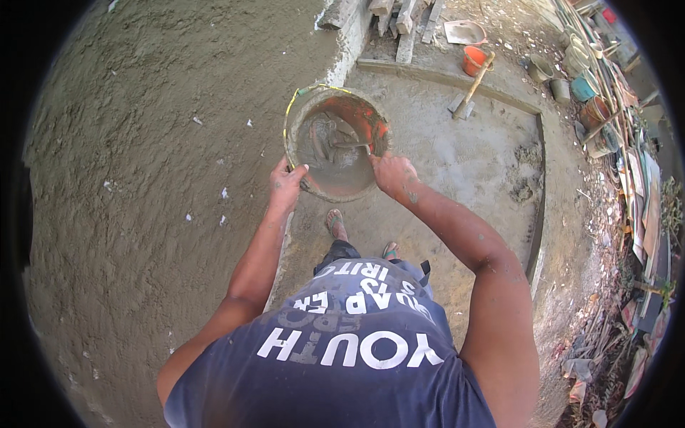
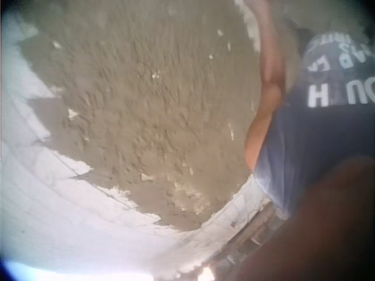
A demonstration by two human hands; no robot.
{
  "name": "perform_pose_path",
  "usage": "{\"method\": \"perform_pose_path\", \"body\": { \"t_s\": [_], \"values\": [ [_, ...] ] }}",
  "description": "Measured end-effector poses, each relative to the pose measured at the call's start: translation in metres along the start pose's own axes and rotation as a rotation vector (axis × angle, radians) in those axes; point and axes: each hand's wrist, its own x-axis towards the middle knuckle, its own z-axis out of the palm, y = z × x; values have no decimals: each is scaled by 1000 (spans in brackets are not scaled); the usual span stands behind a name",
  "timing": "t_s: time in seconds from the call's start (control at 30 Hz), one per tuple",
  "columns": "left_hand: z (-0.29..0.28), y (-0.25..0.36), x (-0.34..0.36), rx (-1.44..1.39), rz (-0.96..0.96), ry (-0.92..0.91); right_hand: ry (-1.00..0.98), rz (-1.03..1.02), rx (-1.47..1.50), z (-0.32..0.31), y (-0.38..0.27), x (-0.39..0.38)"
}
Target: The person applies wet plaster to a white block wall using a trowel, scooping material from a bucket and smoothing it across the surface.
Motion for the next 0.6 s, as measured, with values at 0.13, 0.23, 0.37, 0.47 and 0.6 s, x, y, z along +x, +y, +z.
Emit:
{"method": "perform_pose_path", "body": {
  "t_s": [0.13, 0.23, 0.37, 0.47, 0.6],
  "values": [
    [18, 18, 10, 70, 54, -50, 57, 61, 11, -32, 18, -3],
    [39, 23, 30, 57, 67, -141, 52, 164, -1, -44, 41, 21],
    [58, 39, 58, 100, 50, -272, -81, 27, 88, -29, 99, 31],
    [54, 46, 65, 207, 25, -312, -479, 188, 663, -43, 92, 17],
    [57, 46, 77, 203, 13, -361, -520, 259, 1221, 21, 82, -4]
  ]
}}
